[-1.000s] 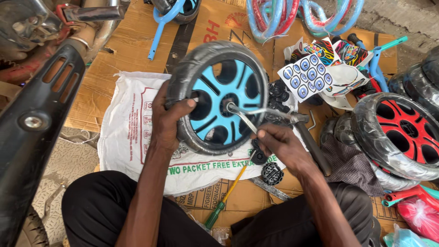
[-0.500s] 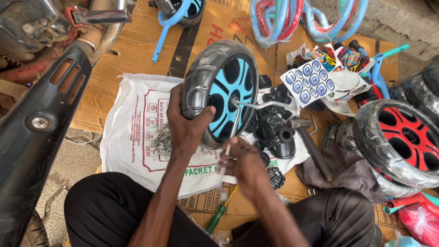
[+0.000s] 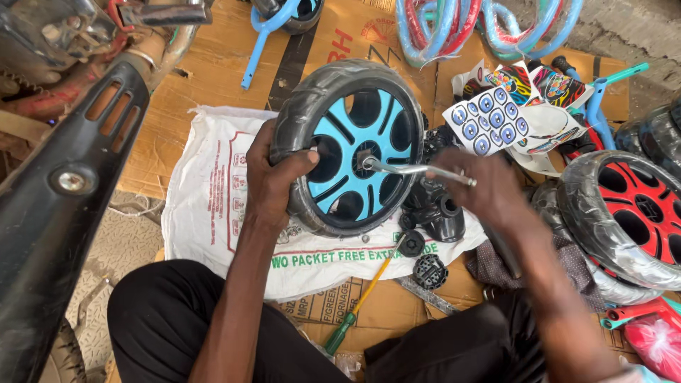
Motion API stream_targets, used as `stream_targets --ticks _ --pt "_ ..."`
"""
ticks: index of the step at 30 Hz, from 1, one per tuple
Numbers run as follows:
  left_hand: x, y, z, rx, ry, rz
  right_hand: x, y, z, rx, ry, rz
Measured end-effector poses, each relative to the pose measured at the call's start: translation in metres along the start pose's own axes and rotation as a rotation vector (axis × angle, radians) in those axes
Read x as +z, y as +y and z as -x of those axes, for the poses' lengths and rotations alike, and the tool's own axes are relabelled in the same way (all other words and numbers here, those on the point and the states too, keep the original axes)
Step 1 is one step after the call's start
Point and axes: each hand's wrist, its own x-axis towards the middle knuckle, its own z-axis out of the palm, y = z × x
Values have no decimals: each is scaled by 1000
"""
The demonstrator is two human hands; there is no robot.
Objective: The person sits on the ground and fits a blue plastic wheel onto a stroller frame, threading an axle bolt through the wheel hub by hand. They then use a spanner to tighten the bolt, repositioning the wheel and frame while working.
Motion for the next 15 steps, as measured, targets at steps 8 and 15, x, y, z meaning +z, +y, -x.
stream_targets --ticks 8,15 --pt "-5 22 0 22 -50 75 -19 -5 -32 -515 -31 44" --pt "-8 12 -4 42 62 114 14 0 -36 -305 45 77"
